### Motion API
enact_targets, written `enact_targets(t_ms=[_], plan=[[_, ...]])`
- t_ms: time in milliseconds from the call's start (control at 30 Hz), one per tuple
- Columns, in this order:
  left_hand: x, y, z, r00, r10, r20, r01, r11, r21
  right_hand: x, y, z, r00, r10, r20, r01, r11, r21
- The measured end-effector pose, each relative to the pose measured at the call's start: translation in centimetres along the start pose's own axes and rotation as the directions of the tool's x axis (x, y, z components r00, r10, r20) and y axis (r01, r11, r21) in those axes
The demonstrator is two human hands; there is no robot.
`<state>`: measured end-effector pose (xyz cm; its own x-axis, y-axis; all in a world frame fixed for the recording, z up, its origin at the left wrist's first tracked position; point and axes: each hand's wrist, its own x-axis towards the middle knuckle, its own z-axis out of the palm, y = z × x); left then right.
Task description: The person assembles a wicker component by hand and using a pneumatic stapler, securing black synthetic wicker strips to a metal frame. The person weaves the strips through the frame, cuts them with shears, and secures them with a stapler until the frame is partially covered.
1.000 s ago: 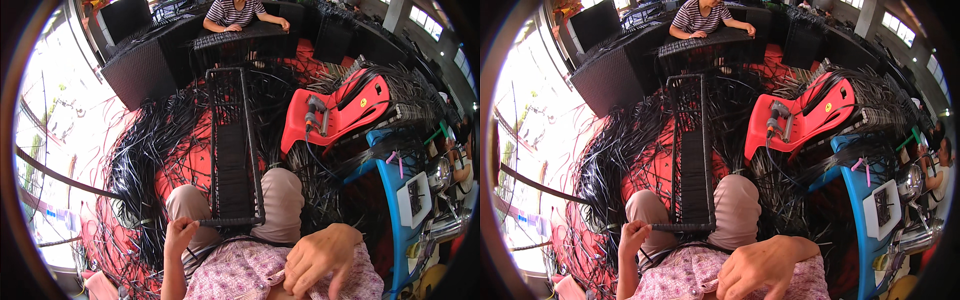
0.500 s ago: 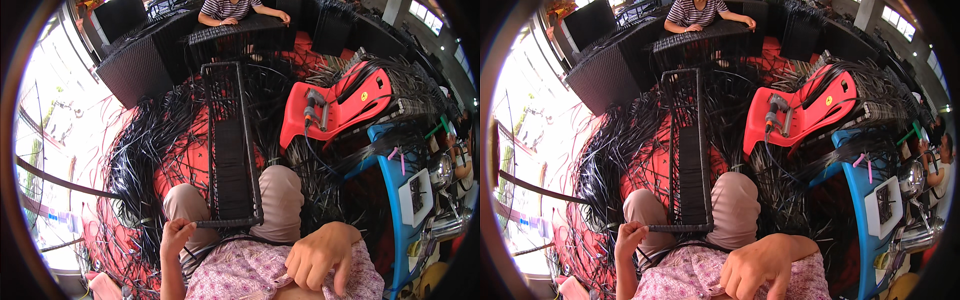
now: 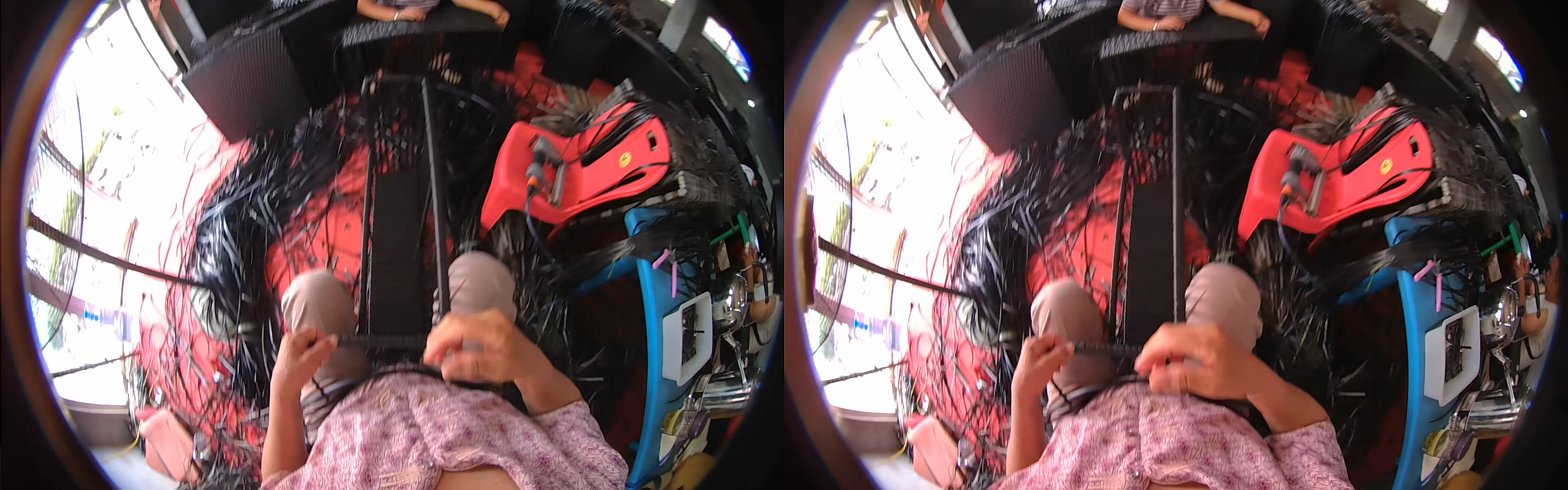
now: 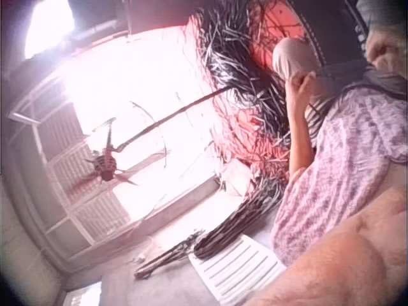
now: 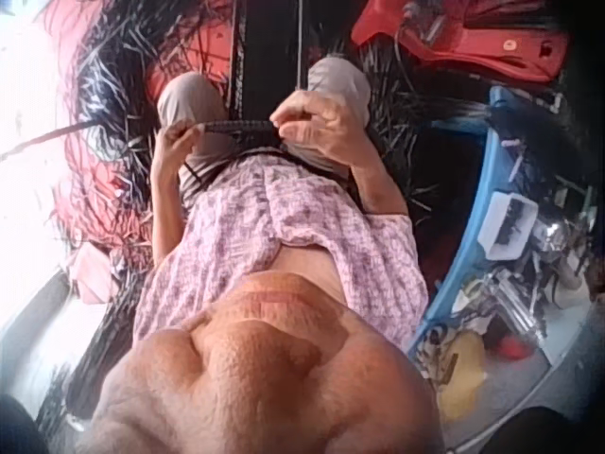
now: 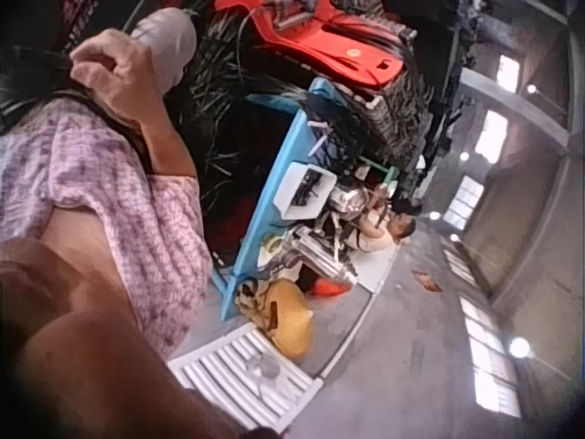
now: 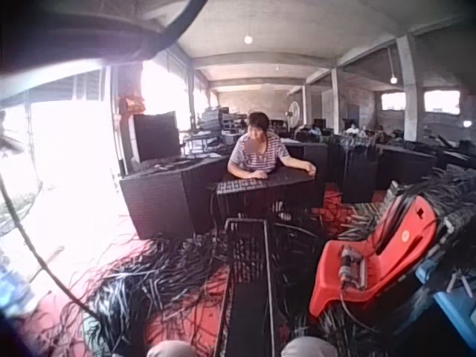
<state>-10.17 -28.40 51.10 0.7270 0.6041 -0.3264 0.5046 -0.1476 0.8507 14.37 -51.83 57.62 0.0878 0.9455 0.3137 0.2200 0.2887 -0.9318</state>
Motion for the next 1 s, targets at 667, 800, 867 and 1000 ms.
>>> enact_targets(t_ms=[667,800,867,1000], plan=[[-2.5,-2.0,2.4,0.985,-0.145,-0.096,0.099,0.921,-0.376,3.7,8.6,10.6,0.978,-0.004,-0.207,-0.108,0.843,-0.528],[-3.3,-2.0,3.7,0.967,-0.154,-0.204,0.039,0.878,-0.477,4.1,9.0,11.1,0.979,0.029,-0.204,-0.137,0.830,-0.540],[-3.7,-2.0,4.0,0.962,-0.130,-0.240,0.015,0.903,-0.429,4.1,9.2,11.2,0.977,0.040,-0.208,-0.150,0.823,-0.547],[-3.6,-2.3,4.3,0.950,-0.044,-0.308,-0.040,0.965,-0.261,4.0,9.3,11.3,0.975,0.060,-0.213,-0.167,0.831,-0.531]])
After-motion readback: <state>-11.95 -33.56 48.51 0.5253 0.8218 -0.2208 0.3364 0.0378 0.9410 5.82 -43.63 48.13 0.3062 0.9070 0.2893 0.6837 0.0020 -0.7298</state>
